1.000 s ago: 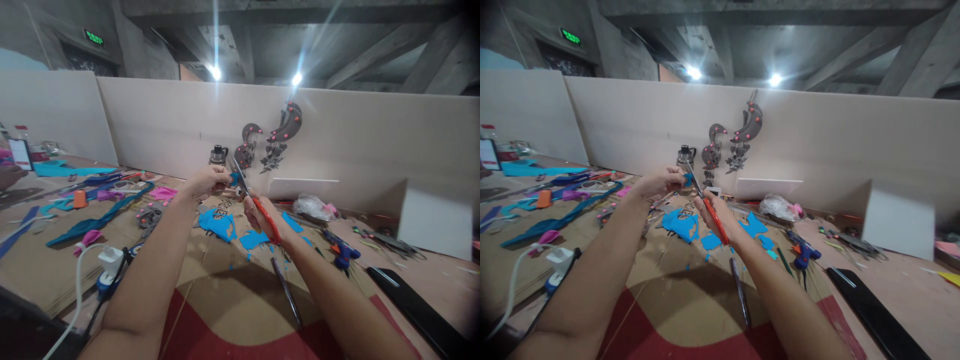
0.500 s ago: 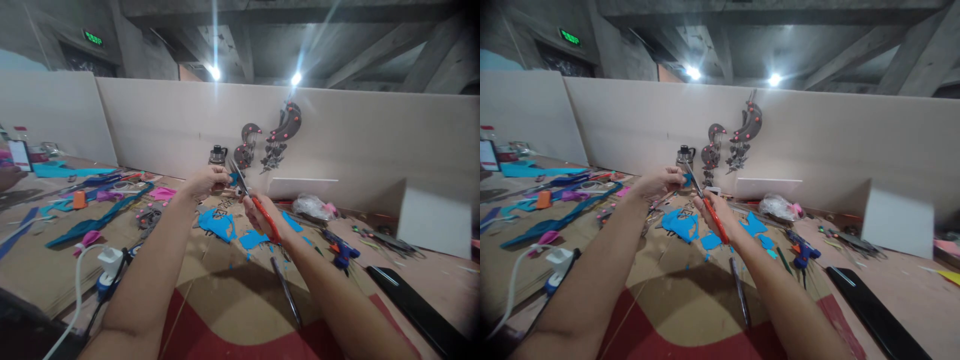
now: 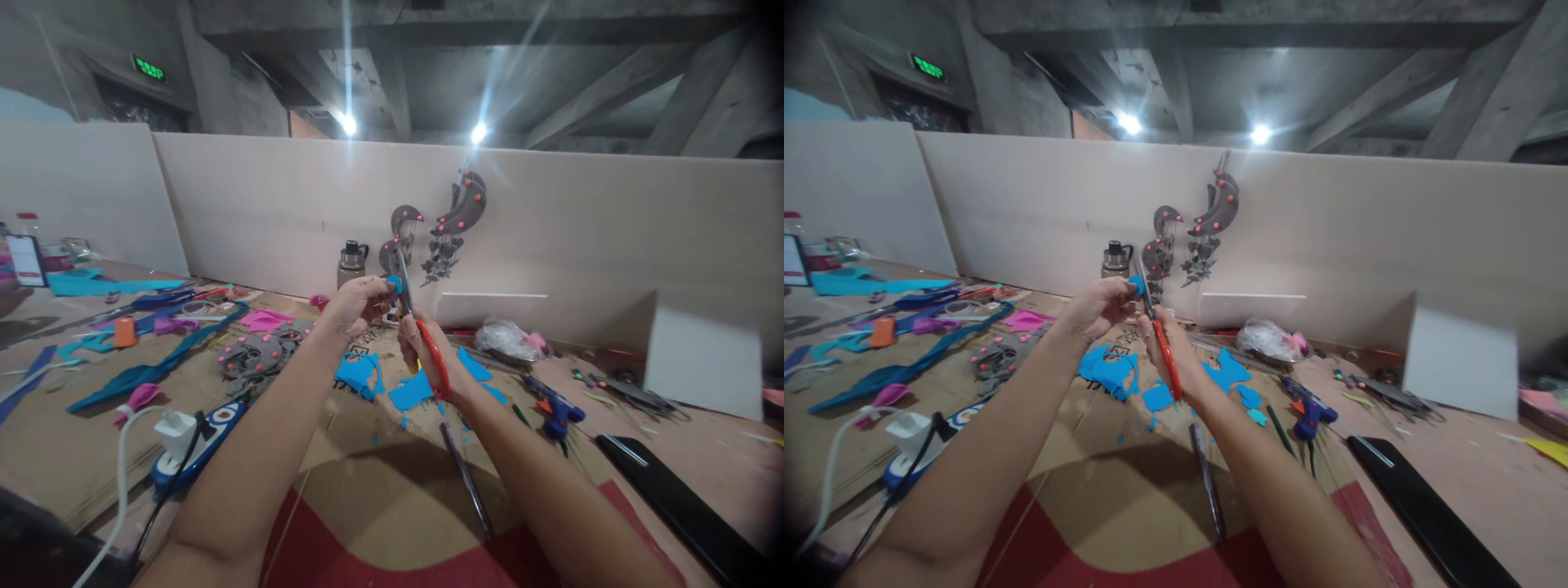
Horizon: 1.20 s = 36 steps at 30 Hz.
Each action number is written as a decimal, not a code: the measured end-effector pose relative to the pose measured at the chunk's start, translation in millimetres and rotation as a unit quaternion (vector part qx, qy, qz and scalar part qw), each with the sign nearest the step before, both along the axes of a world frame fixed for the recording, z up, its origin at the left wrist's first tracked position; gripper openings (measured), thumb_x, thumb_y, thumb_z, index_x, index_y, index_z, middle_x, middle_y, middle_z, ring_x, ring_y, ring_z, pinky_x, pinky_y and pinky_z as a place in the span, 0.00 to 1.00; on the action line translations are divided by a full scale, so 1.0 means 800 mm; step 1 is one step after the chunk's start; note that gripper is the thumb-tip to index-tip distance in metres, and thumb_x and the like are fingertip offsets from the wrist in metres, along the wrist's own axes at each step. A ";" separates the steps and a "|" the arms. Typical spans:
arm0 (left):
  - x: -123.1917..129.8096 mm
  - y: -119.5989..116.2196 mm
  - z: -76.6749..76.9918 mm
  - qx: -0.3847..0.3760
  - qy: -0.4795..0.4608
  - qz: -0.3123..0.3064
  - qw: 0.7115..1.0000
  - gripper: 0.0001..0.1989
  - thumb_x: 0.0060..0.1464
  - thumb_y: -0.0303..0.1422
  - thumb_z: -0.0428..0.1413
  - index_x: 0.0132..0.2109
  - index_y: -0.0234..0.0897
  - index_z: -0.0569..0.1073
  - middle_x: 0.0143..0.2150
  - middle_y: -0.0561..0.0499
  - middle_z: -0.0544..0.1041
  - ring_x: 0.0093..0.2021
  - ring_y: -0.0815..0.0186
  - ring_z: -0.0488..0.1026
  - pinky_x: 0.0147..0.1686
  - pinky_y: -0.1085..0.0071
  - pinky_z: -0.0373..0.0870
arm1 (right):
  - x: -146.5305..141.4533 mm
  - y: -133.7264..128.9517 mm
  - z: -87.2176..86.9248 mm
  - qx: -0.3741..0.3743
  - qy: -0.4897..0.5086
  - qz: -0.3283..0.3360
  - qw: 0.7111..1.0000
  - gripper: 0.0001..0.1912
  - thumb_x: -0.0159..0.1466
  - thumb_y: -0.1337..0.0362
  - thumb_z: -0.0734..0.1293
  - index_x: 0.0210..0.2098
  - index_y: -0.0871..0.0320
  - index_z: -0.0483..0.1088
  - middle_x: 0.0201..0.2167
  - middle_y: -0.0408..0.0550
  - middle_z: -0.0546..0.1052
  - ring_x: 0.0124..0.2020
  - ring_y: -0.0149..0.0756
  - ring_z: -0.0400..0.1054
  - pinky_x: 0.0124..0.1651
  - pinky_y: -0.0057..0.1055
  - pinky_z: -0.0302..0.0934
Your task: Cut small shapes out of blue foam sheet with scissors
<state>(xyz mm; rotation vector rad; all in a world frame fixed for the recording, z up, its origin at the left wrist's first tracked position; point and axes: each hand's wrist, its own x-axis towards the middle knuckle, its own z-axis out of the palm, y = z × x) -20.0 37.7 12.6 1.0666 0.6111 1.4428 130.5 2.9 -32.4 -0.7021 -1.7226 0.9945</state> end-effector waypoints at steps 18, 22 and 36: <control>0.006 -0.009 0.003 -0.023 -0.030 -0.015 0.999 0.03 0.41 0.21 0.58 0.25 0.31 0.73 0.25 0.52 0.75 0.25 0.72 0.71 0.27 0.75 0.67 | 0.002 -0.006 0.008 -0.010 0.002 0.021 1.000 0.27 0.60 0.36 0.61 0.32 0.54 0.58 0.19 0.36 0.56 0.16 0.25 0.51 0.17 0.25 0.47; 0.002 0.001 -0.002 -0.022 -0.020 -0.011 1.000 0.04 0.42 0.23 0.61 0.27 0.31 0.74 0.26 0.51 0.76 0.28 0.71 0.73 0.27 0.76 0.68 | 0.002 -0.005 0.009 -0.056 0.055 0.008 0.997 0.27 0.59 0.36 0.63 0.32 0.54 0.57 0.19 0.35 0.57 0.15 0.24 0.50 0.17 0.24 0.47; -0.026 0.001 0.019 0.040 -0.074 0.103 0.991 0.07 0.48 0.28 0.65 0.33 0.34 0.74 0.28 0.54 0.77 0.25 0.76 0.72 0.26 0.80 0.67 | 0.012 -0.008 -0.017 0.019 -0.362 -0.069 0.930 0.16 0.56 0.49 0.72 0.34 0.55 0.72 0.26 0.46 0.75 0.24 0.33 0.65 0.27 0.28 0.52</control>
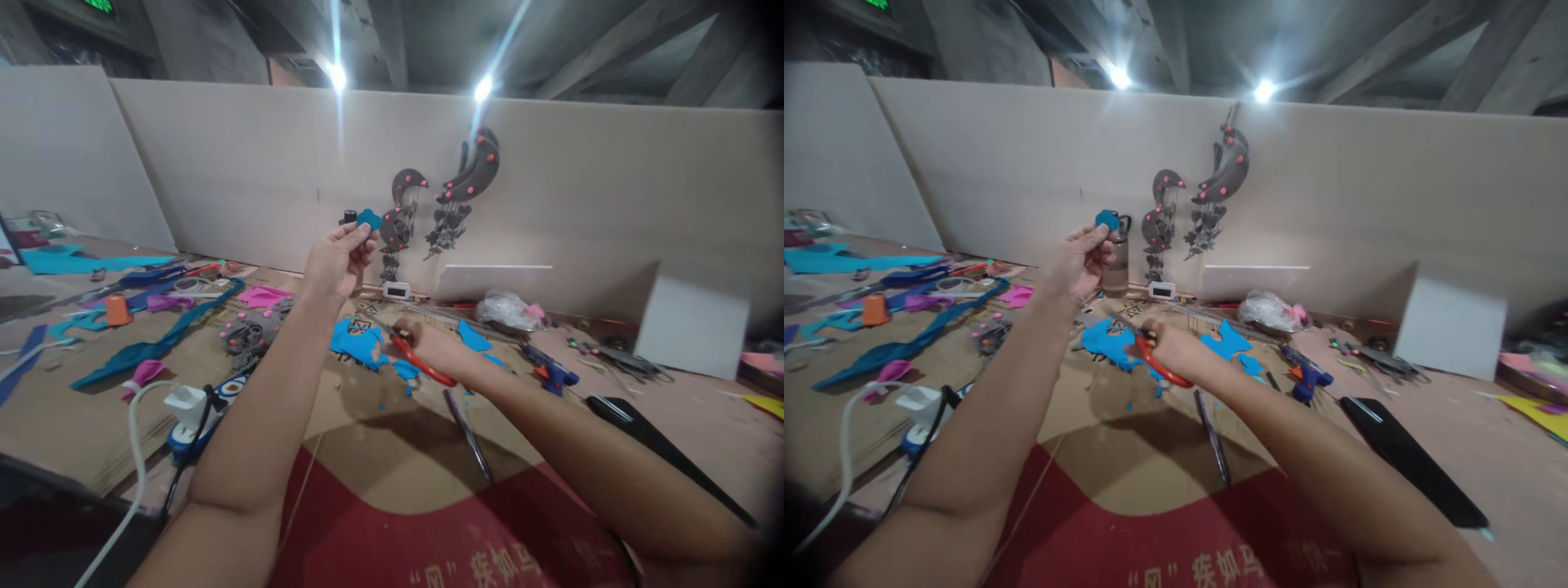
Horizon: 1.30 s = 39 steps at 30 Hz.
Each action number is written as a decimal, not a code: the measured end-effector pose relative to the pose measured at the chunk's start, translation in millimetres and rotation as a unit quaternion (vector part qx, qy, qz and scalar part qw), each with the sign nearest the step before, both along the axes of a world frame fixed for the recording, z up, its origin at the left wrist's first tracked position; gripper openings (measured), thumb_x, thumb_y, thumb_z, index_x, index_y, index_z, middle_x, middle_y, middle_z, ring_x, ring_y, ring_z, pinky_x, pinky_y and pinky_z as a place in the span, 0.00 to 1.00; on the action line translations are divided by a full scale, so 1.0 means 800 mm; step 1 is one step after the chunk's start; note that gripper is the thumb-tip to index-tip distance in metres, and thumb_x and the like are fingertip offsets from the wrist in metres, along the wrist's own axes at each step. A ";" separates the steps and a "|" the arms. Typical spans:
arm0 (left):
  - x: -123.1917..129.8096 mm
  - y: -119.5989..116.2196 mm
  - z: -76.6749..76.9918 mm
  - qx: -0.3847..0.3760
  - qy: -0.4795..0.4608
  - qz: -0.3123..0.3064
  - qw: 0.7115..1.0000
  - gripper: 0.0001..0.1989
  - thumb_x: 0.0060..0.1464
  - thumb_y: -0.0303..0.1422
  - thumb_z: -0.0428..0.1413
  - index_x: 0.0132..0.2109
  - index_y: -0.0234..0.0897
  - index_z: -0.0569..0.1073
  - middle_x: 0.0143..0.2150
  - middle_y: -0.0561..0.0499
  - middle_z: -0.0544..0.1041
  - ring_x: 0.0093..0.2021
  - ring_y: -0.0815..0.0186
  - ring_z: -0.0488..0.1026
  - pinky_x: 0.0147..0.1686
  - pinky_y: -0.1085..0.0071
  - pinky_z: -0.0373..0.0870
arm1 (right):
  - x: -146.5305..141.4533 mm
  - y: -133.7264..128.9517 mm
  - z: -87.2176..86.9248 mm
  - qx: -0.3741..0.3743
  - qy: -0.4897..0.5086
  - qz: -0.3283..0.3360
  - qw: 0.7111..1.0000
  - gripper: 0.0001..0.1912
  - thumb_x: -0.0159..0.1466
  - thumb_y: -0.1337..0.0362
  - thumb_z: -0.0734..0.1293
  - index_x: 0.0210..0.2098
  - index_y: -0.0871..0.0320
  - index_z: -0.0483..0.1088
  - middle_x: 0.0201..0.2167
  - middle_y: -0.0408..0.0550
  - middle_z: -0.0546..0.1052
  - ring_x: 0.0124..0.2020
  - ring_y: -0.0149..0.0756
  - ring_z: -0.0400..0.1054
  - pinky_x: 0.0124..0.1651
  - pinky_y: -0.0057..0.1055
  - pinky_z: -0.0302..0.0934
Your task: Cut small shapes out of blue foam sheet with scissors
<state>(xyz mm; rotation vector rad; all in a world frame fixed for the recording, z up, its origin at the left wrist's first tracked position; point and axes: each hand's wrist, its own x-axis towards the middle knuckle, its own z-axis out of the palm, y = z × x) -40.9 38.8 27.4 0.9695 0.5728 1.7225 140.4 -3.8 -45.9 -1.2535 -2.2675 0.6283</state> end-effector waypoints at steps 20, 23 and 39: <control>0.068 0.004 -0.051 -0.066 0.176 -0.131 0.973 0.07 0.45 0.26 0.66 0.27 0.31 0.74 0.22 0.52 0.73 0.21 0.76 0.67 0.23 0.80 0.63 | 0.028 -0.043 -0.015 0.050 0.275 -0.090 0.956 0.11 0.64 0.56 0.63 0.41 0.56 0.69 0.34 0.44 0.73 0.34 0.33 0.66 0.36 0.30 0.62; 0.085 0.009 -0.075 -0.091 0.215 -0.152 0.961 0.06 0.47 0.25 0.64 0.26 0.30 0.74 0.20 0.52 0.72 0.20 0.76 0.67 0.23 0.80 0.63 | 0.047 0.004 -0.021 -0.006 0.464 -0.161 0.871 0.17 0.59 0.51 0.65 0.41 0.56 0.65 0.35 0.42 0.69 0.29 0.30 0.65 0.29 0.28 0.62; 0.099 0.009 -0.101 -0.123 0.316 -0.172 0.925 0.08 0.43 0.23 0.66 0.33 0.31 0.76 0.22 0.51 0.75 0.21 0.74 0.70 0.23 0.79 0.64 | 0.069 0.038 -0.060 -0.058 0.567 -0.182 0.801 0.17 0.50 0.53 0.71 0.33 0.57 0.68 0.24 0.37 0.68 0.27 0.27 0.64 0.28 0.24 0.62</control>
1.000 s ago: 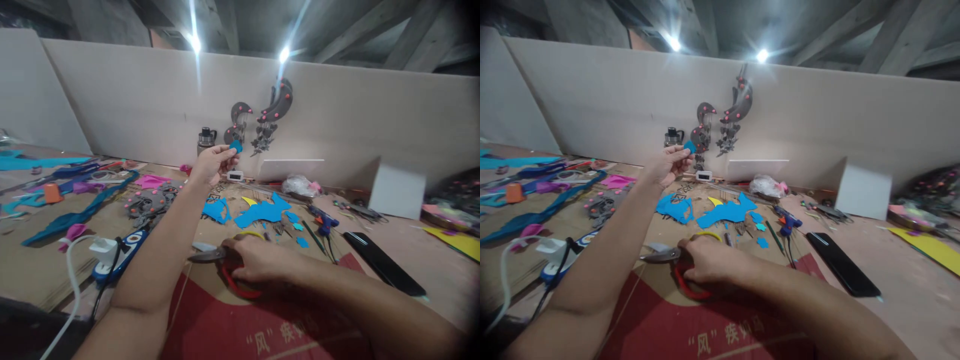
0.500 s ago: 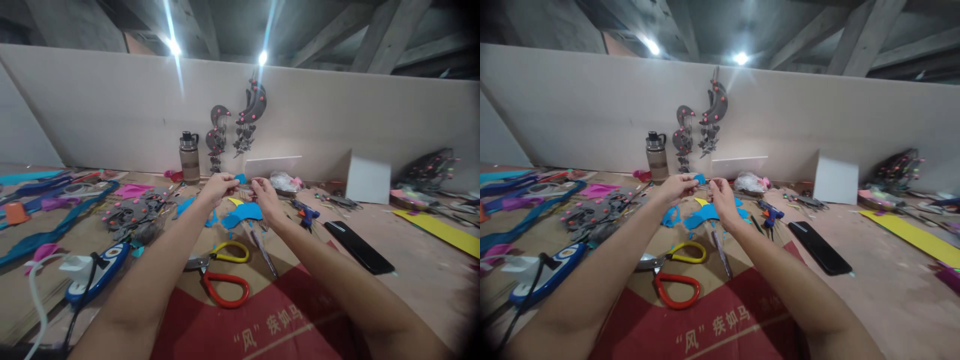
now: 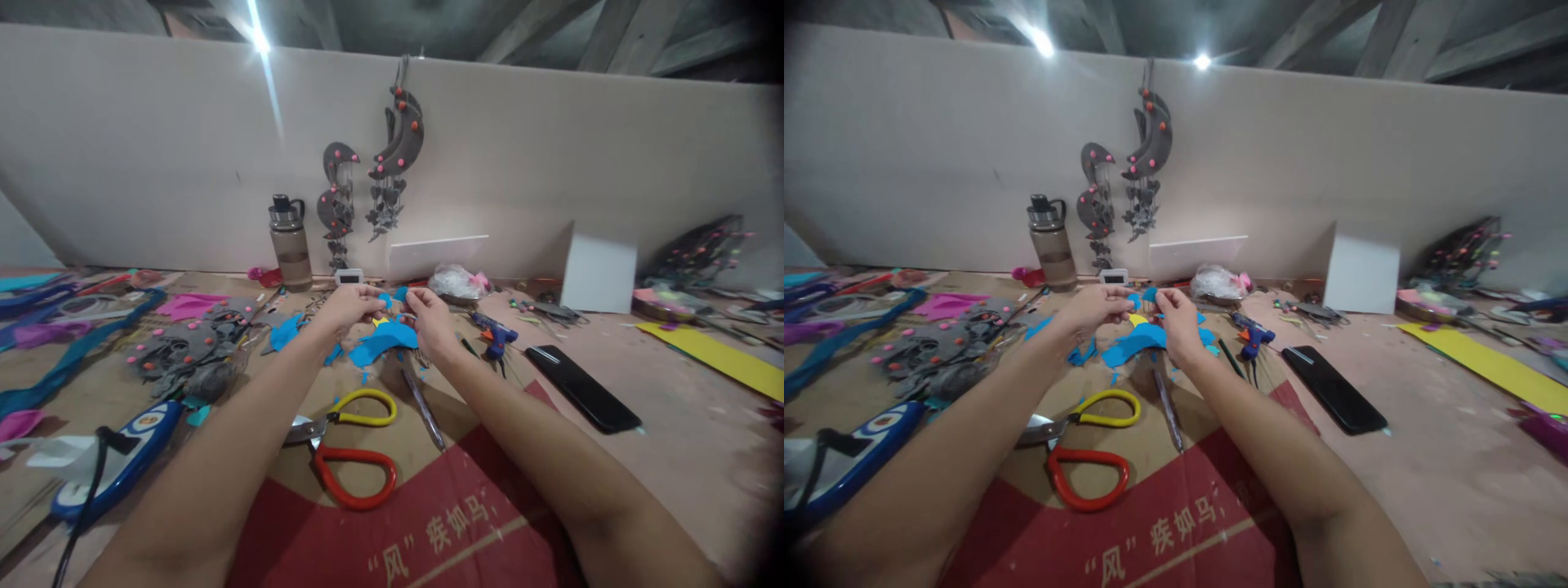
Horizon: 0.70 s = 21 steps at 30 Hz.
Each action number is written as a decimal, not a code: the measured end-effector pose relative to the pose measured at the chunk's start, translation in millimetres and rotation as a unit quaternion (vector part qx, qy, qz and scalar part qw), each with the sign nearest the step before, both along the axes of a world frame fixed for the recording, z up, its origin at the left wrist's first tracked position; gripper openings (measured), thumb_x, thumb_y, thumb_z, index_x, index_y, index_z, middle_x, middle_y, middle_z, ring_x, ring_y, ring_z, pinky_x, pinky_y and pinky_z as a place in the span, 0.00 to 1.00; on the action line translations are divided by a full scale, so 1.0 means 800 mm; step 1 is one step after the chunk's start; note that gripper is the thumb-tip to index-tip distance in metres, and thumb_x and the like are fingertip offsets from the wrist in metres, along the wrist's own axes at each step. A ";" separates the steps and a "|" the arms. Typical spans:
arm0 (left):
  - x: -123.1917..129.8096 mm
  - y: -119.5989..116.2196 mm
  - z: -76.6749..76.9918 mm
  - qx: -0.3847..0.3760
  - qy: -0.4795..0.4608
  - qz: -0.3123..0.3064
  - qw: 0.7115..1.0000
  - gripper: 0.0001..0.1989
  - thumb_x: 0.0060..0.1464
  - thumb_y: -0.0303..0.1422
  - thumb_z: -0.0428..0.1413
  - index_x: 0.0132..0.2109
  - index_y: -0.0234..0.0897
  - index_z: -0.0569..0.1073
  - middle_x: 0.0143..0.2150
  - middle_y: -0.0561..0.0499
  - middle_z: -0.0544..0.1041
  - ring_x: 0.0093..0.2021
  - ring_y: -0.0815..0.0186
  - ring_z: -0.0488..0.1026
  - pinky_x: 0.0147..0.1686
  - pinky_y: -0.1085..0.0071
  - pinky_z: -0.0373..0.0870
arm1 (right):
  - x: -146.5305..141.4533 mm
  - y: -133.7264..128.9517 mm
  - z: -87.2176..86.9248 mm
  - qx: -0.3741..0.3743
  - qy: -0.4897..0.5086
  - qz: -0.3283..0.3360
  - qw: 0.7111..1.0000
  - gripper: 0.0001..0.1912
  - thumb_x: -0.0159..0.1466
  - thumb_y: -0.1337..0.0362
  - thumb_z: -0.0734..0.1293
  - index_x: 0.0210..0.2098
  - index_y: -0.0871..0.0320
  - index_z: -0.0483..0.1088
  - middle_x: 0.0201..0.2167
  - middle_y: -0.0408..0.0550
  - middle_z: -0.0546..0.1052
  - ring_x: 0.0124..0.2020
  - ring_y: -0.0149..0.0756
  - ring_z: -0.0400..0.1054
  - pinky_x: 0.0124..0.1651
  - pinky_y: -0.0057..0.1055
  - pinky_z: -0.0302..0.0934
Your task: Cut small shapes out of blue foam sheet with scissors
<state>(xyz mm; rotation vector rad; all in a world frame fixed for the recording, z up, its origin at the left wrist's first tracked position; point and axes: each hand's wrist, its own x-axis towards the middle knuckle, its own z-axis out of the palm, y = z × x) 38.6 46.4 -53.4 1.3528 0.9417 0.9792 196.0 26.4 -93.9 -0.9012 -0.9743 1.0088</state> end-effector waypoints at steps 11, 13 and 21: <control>-0.004 0.001 0.007 0.007 -0.037 0.013 0.999 0.05 0.48 0.26 0.65 0.28 0.29 0.76 0.23 0.46 0.76 0.23 0.71 0.73 0.23 0.79 0.65 | 0.026 0.001 0.023 -0.001 -0.056 0.030 0.998 0.15 0.49 0.58 0.73 0.34 0.58 0.70 0.20 0.36 0.68 0.20 0.25 0.60 0.23 0.25 0.58; -0.002 -0.003 0.010 0.006 -0.032 0.009 0.999 0.04 0.50 0.25 0.63 0.29 0.29 0.76 0.24 0.46 0.76 0.23 0.71 0.74 0.23 0.79 0.66 | 0.022 -0.002 0.024 0.010 -0.079 0.035 0.996 0.15 0.50 0.58 0.72 0.34 0.58 0.70 0.19 0.36 0.68 0.19 0.26 0.60 0.22 0.25 0.58; 0.007 -0.016 0.017 -0.009 -0.025 -0.039 0.999 0.04 0.53 0.24 0.59 0.31 0.31 0.72 0.26 0.45 0.78 0.26 0.68 0.77 0.26 0.77 0.68 | 0.005 -0.017 0.025 0.020 -0.098 0.012 0.995 0.10 0.53 0.59 0.70 0.31 0.58 0.68 0.16 0.36 0.68 0.17 0.26 0.60 0.20 0.25 0.56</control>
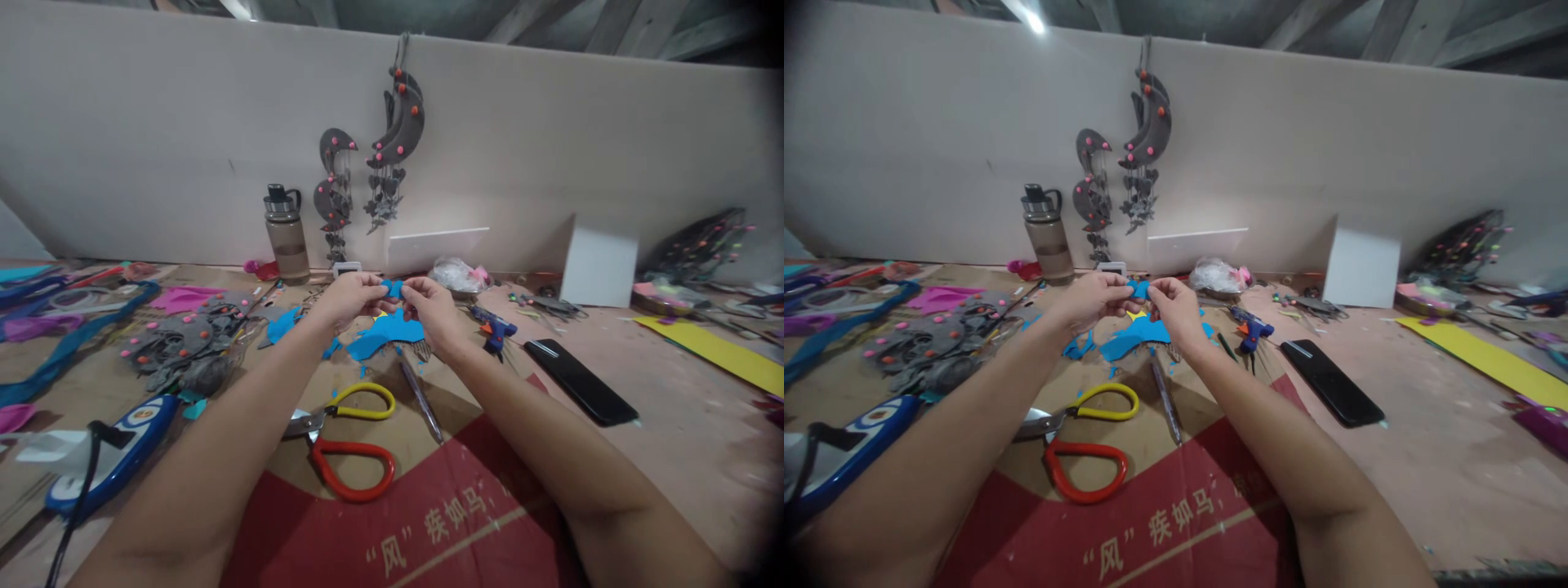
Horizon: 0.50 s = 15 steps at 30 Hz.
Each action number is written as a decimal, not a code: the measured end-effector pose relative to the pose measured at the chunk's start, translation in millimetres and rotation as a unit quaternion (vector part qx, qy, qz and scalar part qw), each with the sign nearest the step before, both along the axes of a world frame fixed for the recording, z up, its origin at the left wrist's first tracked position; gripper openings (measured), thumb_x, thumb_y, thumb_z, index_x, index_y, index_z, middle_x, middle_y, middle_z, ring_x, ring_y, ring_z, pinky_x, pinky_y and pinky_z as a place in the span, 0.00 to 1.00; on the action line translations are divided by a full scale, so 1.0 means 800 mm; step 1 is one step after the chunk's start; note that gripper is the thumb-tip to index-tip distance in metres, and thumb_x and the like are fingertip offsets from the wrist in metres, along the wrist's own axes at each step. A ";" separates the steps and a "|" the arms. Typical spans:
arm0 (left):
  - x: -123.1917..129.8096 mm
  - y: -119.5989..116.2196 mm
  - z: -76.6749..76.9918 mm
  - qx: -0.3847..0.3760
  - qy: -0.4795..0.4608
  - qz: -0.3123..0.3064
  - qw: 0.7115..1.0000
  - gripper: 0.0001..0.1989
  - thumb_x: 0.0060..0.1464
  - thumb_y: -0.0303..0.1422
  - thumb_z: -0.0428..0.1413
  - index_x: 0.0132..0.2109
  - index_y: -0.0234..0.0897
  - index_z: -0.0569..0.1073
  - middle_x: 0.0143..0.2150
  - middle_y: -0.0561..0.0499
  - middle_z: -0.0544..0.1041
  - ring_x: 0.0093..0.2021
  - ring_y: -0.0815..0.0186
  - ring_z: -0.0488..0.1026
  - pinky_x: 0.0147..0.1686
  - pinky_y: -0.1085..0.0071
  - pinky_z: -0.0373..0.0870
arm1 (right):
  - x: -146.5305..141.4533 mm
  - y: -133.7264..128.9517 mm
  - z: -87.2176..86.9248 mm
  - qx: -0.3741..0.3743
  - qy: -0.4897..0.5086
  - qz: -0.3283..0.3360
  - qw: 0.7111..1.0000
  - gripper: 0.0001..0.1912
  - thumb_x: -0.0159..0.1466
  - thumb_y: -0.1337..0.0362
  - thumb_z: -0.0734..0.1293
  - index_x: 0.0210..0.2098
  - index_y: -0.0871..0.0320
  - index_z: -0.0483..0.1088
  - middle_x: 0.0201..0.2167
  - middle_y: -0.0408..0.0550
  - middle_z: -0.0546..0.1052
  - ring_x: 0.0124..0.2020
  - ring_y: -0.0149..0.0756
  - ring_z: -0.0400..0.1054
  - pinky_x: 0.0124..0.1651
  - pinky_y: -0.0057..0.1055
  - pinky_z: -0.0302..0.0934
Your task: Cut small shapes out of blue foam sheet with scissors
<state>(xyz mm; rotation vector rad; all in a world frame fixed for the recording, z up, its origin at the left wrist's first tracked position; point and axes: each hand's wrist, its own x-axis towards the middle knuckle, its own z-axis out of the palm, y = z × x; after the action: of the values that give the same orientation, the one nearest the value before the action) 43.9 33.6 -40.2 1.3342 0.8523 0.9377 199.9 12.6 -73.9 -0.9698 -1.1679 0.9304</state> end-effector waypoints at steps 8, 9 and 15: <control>0.005 -0.003 -0.003 0.054 -0.006 0.006 0.998 0.09 0.47 0.27 0.65 0.35 0.29 0.74 0.29 0.47 0.78 0.29 0.67 0.77 0.29 0.75 0.69 | -0.009 -0.005 -0.001 -0.001 0.057 -0.033 0.998 0.11 0.51 0.60 0.70 0.30 0.58 0.67 0.18 0.36 0.68 0.18 0.26 0.63 0.19 0.23 0.57; 0.005 -0.003 -0.004 0.066 -0.002 0.013 0.998 0.09 0.46 0.28 0.66 0.35 0.29 0.74 0.29 0.48 0.78 0.29 0.68 0.77 0.29 0.75 0.69 | -0.010 -0.006 -0.001 0.000 0.059 -0.032 0.998 0.11 0.51 0.60 0.70 0.30 0.58 0.68 0.18 0.36 0.68 0.18 0.26 0.64 0.19 0.23 0.57; 0.003 -0.001 -0.003 0.073 0.000 0.046 0.996 0.10 0.44 0.28 0.66 0.33 0.30 0.75 0.26 0.51 0.77 0.26 0.70 0.75 0.27 0.75 0.67 | -0.013 -0.008 -0.002 0.015 0.061 -0.001 0.998 0.12 0.52 0.59 0.71 0.31 0.58 0.68 0.18 0.36 0.69 0.18 0.25 0.63 0.20 0.23 0.57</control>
<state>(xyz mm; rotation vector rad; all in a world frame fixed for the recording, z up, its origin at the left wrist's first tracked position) 46.2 32.4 -42.8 1.4299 0.8648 1.0880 189.6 6.3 -75.4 -0.8785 -1.0752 0.9534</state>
